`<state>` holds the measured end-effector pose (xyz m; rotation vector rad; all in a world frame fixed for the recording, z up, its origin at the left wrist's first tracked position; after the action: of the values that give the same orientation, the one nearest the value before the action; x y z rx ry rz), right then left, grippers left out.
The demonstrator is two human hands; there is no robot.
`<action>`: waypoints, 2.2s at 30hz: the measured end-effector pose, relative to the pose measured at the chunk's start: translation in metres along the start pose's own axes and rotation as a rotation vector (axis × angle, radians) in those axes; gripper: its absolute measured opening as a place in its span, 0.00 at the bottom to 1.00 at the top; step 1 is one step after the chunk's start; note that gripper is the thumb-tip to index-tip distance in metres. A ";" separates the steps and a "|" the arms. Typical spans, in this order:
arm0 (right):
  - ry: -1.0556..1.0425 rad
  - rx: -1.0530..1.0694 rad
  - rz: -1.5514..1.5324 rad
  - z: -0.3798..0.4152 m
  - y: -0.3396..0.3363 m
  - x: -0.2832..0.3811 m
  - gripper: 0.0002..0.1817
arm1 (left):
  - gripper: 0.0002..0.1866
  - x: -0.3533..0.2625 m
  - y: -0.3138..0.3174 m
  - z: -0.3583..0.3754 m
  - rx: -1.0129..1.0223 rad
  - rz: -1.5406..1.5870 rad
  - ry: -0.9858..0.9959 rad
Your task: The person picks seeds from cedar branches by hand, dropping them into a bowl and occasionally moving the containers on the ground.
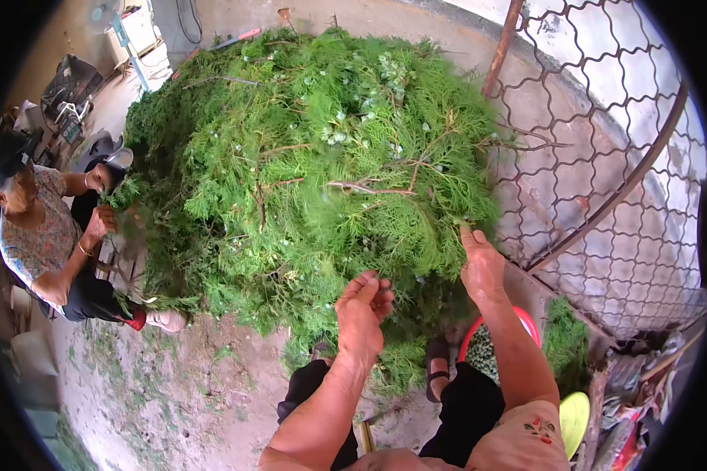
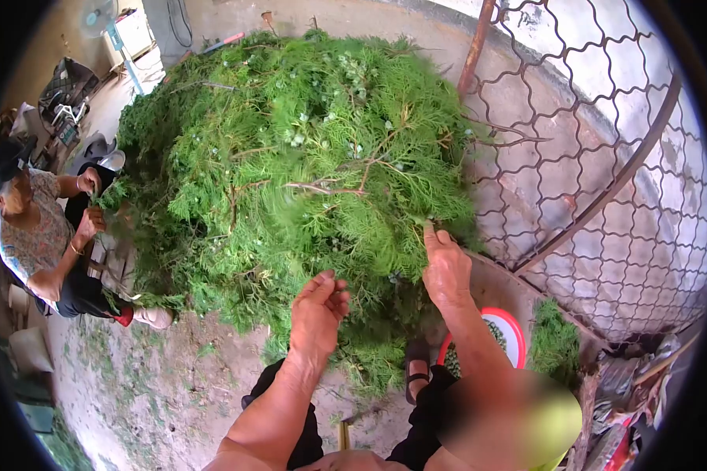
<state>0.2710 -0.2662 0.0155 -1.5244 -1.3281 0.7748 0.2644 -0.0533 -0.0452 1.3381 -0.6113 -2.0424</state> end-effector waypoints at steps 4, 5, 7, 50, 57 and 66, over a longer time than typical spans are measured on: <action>0.129 0.142 -0.046 -0.006 0.002 -0.007 0.38 | 0.11 -0.004 0.001 -0.004 0.001 0.008 0.028; 0.127 0.190 -0.182 -0.009 0.000 -0.008 0.38 | 0.12 -0.004 0.001 -0.004 -0.001 0.008 0.035; 0.130 0.256 -0.290 -0.011 -0.015 -0.004 0.35 | 0.12 -0.004 0.002 -0.003 -0.004 0.013 0.040; 0.356 0.323 -1.580 0.026 -0.043 0.020 0.13 | 0.11 -0.032 -0.055 -0.031 -0.027 -0.133 0.184; 0.499 0.472 -1.876 0.109 -0.065 -0.027 0.09 | 0.15 0.003 -0.031 0.007 0.310 -0.296 0.005; 0.571 0.629 -1.565 0.180 -0.073 -0.037 0.08 | 0.31 0.054 0.006 0.113 0.344 -0.301 -0.343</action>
<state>0.0737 -0.2604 0.0138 0.0617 -1.1981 -0.2719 0.1458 -0.0910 -0.0327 1.3386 -1.0006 -2.5283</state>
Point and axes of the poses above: each hand's wrist, its own z-axis away from the middle knuckle, its own y-axis out of the palm, x = y × z, the point moved 4 cm from there along -z, towards the middle knuckle, and after that the axes turned 13 degrees about y, right-handed, at the moved point
